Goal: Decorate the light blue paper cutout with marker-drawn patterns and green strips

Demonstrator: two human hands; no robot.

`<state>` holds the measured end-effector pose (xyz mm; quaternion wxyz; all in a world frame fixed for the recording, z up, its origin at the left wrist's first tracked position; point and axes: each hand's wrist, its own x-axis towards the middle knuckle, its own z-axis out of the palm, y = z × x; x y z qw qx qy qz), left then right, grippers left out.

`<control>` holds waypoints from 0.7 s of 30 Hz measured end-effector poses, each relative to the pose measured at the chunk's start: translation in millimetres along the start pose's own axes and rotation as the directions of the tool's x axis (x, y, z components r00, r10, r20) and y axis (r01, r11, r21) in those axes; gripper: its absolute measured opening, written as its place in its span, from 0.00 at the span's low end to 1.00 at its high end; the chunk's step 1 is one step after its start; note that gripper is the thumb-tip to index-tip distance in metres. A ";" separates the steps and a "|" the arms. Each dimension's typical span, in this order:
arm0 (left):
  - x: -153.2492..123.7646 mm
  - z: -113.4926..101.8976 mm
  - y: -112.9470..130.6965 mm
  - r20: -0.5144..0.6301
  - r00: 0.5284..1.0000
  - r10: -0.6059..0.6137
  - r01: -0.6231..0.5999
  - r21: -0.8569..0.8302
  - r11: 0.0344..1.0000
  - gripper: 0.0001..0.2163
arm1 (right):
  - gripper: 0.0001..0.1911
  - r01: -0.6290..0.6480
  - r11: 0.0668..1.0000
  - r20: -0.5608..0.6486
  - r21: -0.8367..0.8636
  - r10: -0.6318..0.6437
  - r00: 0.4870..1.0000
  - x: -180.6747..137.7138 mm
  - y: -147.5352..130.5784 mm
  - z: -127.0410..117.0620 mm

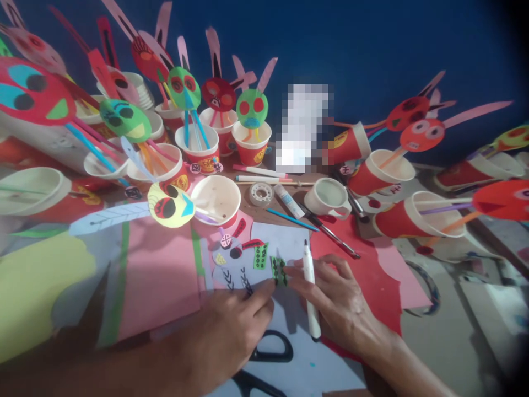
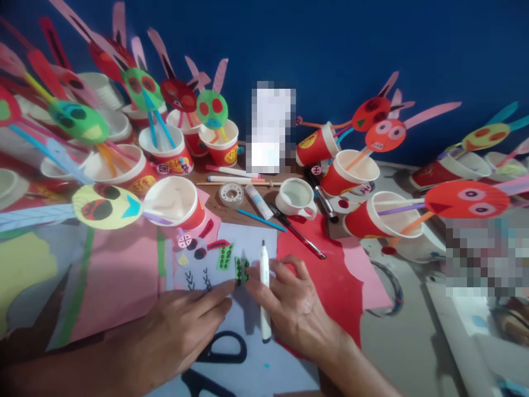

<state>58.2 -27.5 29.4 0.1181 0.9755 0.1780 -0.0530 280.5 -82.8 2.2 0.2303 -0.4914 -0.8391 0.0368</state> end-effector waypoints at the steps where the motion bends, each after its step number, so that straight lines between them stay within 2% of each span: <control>1: 0.0 0.3 -0.1 -0.007 1.000 0.007 -0.007 -0.002 1.000 0.13 | 0.15 -0.002 1.000 -0.002 -0.005 0.002 1.000 -0.1 0.9 -0.4; 15: -2.0 1.7 -1.1 -0.019 0.999 0.030 -0.031 -0.053 0.998 0.10 | 0.13 -0.036 0.998 -0.074 0.056 0.041 0.996 2.4 -1.2 -7.7; 21: -2.2 5.9 -1.7 -0.045 0.999 0.014 -0.018 -0.082 0.996 0.12 | 0.11 -0.026 0.999 -0.067 0.044 0.029 0.997 0.5 -2.2 -6.3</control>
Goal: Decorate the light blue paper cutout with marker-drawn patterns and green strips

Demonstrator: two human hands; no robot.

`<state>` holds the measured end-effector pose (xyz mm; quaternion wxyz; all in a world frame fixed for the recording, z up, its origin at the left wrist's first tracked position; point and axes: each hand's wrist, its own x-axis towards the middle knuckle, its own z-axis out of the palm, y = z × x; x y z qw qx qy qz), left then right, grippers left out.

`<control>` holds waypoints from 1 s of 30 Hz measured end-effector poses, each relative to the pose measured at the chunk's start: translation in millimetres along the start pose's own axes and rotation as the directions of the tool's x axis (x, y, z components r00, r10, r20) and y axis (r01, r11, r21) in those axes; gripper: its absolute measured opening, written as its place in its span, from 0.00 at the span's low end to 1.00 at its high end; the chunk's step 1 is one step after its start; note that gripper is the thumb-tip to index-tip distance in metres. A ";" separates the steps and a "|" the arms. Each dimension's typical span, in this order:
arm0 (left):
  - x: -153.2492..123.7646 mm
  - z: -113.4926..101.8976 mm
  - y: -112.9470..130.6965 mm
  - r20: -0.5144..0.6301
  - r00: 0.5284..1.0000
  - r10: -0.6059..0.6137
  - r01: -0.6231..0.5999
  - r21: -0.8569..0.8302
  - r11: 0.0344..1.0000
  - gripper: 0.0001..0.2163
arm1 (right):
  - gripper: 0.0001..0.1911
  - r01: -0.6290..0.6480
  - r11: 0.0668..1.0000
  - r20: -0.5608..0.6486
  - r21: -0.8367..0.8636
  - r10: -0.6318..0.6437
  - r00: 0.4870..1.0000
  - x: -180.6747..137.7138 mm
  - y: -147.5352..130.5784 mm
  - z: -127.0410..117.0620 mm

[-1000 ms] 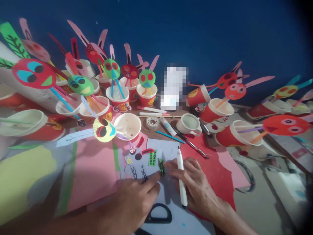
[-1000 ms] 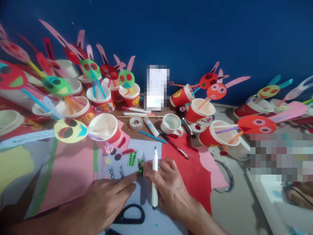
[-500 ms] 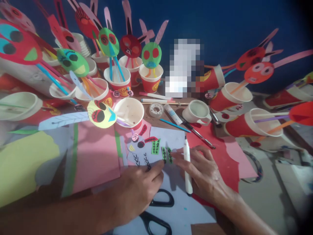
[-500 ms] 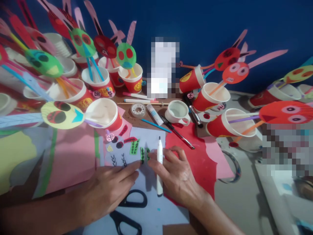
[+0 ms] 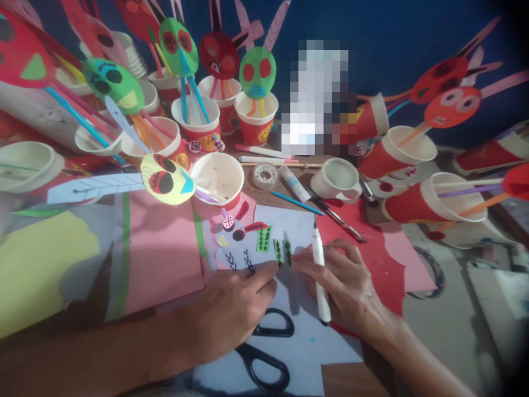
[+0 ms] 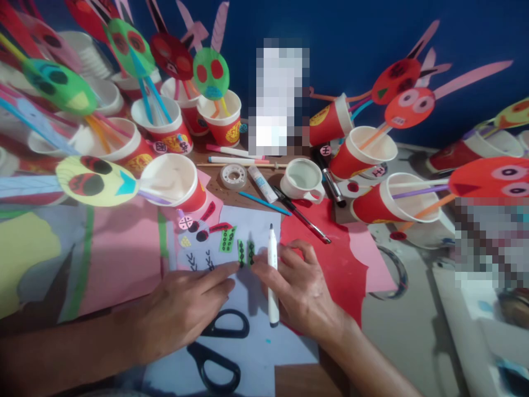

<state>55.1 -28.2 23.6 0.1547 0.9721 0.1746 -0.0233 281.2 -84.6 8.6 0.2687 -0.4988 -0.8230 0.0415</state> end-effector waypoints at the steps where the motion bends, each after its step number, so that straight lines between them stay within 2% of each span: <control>1: -0.2 0.2 0.1 -0.004 1.000 -0.002 0.002 -0.004 1.000 0.12 | 0.11 0.001 1.000 -0.001 -0.005 -0.001 1.000 0.1 -0.4 0.4; 16: 4.0 -6.7 1.8 0.066 0.998 -0.019 0.020 -0.014 1.000 0.13 | 0.11 -0.010 1.000 0.010 -0.001 0.010 1.000 -2.3 -3.0 1.5; 26: 3.6 -0.2 1.2 -0.040 0.998 -0.058 0.056 -0.062 0.997 0.10 | 0.13 -0.022 0.999 0.000 0.040 0.022 1.000 -3.0 -2.9 -1.1; 30: 3.3 -2.0 -1.0 -0.065 0.996 -0.059 0.052 -0.104 0.993 0.09 | 0.14 -0.055 0.994 -0.056 0.097 0.060 0.997 -3.7 -1.2 -1.4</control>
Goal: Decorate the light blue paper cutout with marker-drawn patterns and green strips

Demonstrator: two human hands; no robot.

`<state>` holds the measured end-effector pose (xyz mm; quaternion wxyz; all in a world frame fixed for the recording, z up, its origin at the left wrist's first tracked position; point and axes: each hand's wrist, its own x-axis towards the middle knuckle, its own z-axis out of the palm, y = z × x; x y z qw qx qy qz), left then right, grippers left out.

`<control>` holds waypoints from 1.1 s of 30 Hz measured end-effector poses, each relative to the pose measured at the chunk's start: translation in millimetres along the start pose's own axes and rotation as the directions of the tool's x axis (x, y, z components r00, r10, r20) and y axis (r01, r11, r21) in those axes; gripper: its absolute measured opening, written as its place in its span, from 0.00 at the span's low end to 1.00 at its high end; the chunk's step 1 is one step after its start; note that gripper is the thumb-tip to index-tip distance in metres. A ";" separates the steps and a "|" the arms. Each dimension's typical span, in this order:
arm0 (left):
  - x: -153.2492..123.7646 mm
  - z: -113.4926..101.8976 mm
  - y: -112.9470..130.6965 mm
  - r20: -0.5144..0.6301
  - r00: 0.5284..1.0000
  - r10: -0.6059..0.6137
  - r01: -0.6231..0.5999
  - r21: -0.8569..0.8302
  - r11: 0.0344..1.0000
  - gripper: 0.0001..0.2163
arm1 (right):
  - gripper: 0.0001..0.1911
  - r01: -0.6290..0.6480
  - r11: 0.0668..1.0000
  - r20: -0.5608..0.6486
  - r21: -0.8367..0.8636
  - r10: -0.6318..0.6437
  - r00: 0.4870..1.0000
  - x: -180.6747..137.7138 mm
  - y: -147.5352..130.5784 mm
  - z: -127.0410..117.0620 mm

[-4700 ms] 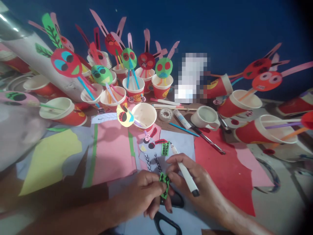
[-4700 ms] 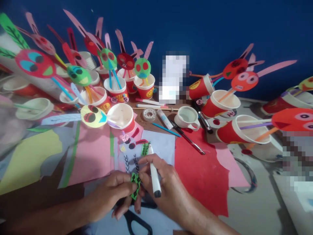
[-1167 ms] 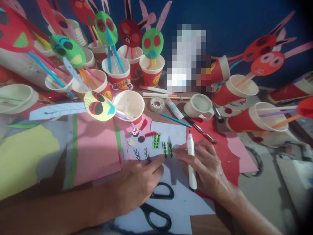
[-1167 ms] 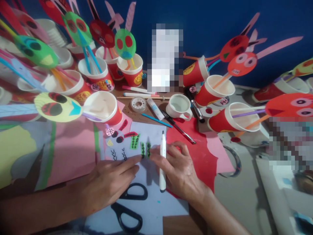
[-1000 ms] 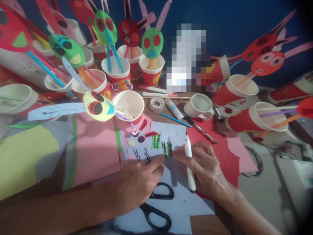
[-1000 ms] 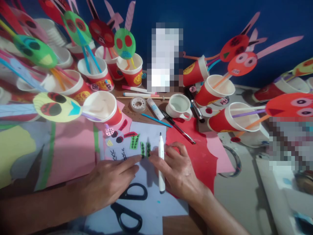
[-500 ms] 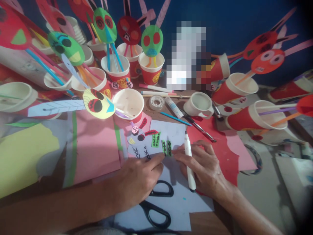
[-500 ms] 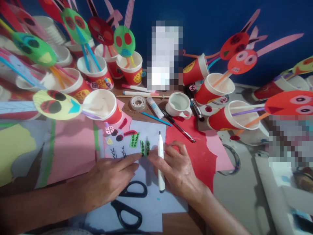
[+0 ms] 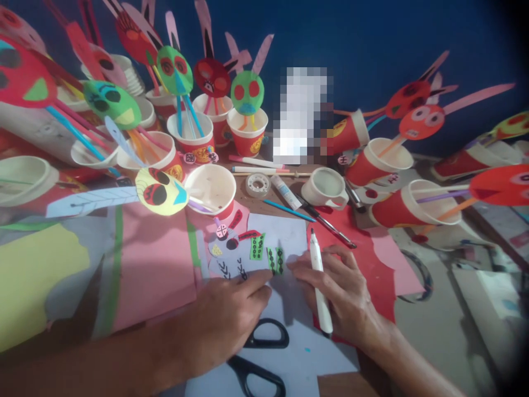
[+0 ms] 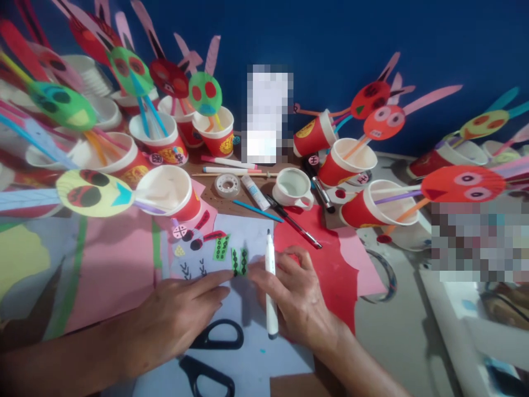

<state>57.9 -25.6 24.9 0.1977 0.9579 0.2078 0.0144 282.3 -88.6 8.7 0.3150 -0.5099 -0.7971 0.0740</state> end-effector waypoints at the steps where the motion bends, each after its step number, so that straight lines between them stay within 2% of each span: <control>1: -0.2 -0.9 -0.7 -0.004 1.000 0.005 -0.005 -0.011 1.000 0.09 | 0.14 -0.006 1.000 -0.020 0.009 0.007 1.000 0.0 0.4 0.3; 5: -1.9 -2.0 -3.0 -0.059 0.998 0.012 -0.014 -0.024 1.000 0.09 | 0.14 -0.034 0.999 -0.099 0.015 0.035 0.994 -0.1 2.0 1.3; 10: -3.7 -0.8 -3.5 -0.065 0.998 -0.004 0.003 -0.018 1.000 0.11 | 0.09 -0.082 0.994 -0.131 0.078 0.091 0.987 -1.8 2.2 -1.2; 14: -2.1 -5.5 -3.9 -0.071 0.997 -0.024 0.023 -0.005 1.000 0.12 | 0.23 -0.141 0.980 -0.132 0.141 0.160 0.978 -2.4 -0.5 -4.4; 19: 0.9 -7.8 -5.6 -0.095 0.995 -0.002 0.005 0.038 0.999 0.13 | 0.24 -0.131 0.978 -0.123 0.163 0.152 0.981 -2.0 -0.2 -4.8; 25: 2.7 -2.8 -7.2 -0.128 0.991 0.032 -0.023 0.073 0.997 0.14 | 0.15 -0.138 0.977 -0.137 0.164 0.161 0.977 -3.1 4.3 1.5; 30: 5.2 -3.7 -6.9 -0.092 0.996 0.017 -0.008 0.094 0.996 0.12 | 0.21 -0.116 0.986 -0.179 0.120 0.136 0.974 -2.6 4.4 5.1; 33: 5.4 -1.9 -6.9 -0.117 0.993 0.023 -0.012 0.095 0.995 0.12 | 0.20 -0.098 0.991 -0.153 0.095 0.112 0.982 -4.7 6.5 7.7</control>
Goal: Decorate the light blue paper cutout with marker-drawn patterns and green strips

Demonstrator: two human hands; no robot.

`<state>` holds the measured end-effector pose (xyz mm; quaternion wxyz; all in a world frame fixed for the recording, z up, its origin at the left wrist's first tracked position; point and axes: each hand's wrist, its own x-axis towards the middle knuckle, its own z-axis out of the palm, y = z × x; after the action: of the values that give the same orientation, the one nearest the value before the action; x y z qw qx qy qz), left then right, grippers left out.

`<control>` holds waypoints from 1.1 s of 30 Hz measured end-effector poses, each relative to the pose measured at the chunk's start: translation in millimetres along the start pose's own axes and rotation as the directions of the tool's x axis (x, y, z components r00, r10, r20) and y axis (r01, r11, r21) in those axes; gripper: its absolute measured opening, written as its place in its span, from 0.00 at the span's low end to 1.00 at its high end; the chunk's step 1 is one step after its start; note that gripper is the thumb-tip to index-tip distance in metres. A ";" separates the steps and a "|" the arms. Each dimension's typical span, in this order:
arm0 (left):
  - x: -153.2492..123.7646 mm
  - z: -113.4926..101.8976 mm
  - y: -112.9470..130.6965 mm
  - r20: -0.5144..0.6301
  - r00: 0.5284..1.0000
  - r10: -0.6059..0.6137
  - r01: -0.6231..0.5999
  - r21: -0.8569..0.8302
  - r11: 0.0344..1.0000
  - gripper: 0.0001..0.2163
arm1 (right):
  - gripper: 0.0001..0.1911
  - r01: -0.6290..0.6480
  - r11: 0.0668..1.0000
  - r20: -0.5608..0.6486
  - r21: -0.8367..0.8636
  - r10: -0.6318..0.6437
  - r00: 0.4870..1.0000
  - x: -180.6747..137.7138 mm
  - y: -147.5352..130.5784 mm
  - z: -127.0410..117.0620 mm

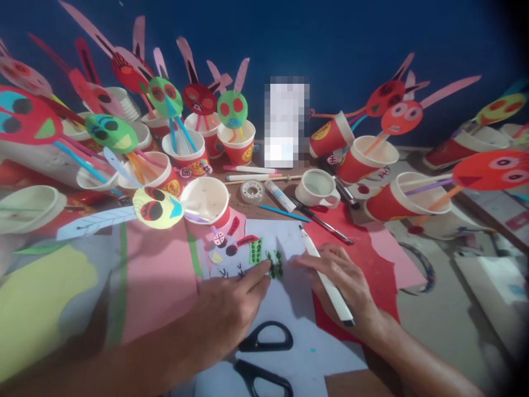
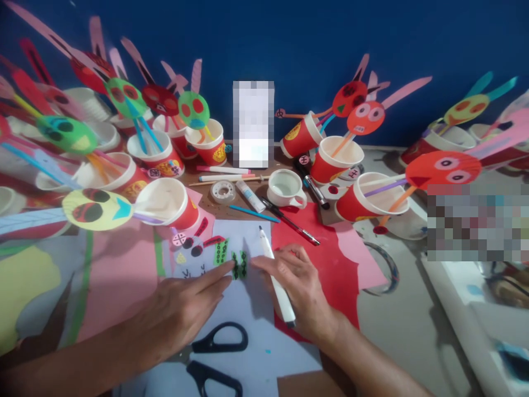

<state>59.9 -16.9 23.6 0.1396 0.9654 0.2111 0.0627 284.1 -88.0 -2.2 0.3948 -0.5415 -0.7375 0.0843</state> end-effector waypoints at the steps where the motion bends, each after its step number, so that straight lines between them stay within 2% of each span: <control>1: -0.3 0.7 0.1 -0.005 1.000 0.005 -0.005 0.003 1.000 0.12 | 0.19 0.006 1.000 0.010 -0.004 -0.006 1.000 -0.8 0.8 0.5; 8: 0.2 2.8 0.3 0.034 0.999 0.003 -0.003 0.013 1.000 0.10 | 0.15 0.079 0.993 0.102 -0.083 -0.070 0.992 -1.9 1.3 1.6; 17: 1.8 0.9 0.3 0.056 0.998 0.003 -0.004 0.029 1.000 0.09 | 0.15 0.087 0.995 0.115 -0.058 -0.080 0.990 -2.3 0.3 3.2; 24: 1.8 4.0 0.4 -0.003 1.000 0.014 -0.014 0.016 1.000 0.08 | 0.12 0.112 0.993 0.123 -0.025 -0.108 0.986 -2.2 -0.9 2.6; 33: 2.8 2.3 0.8 0.065 0.998 0.004 -0.005 0.015 1.000 0.10 | 0.10 0.193 0.981 0.235 -0.017 -0.184 0.954 5.2 -11.6 -0.5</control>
<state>63.1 -17.0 21.9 0.1391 0.9684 0.2049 0.0301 275.4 -88.3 7.1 0.3011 -0.4628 -0.8284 0.0944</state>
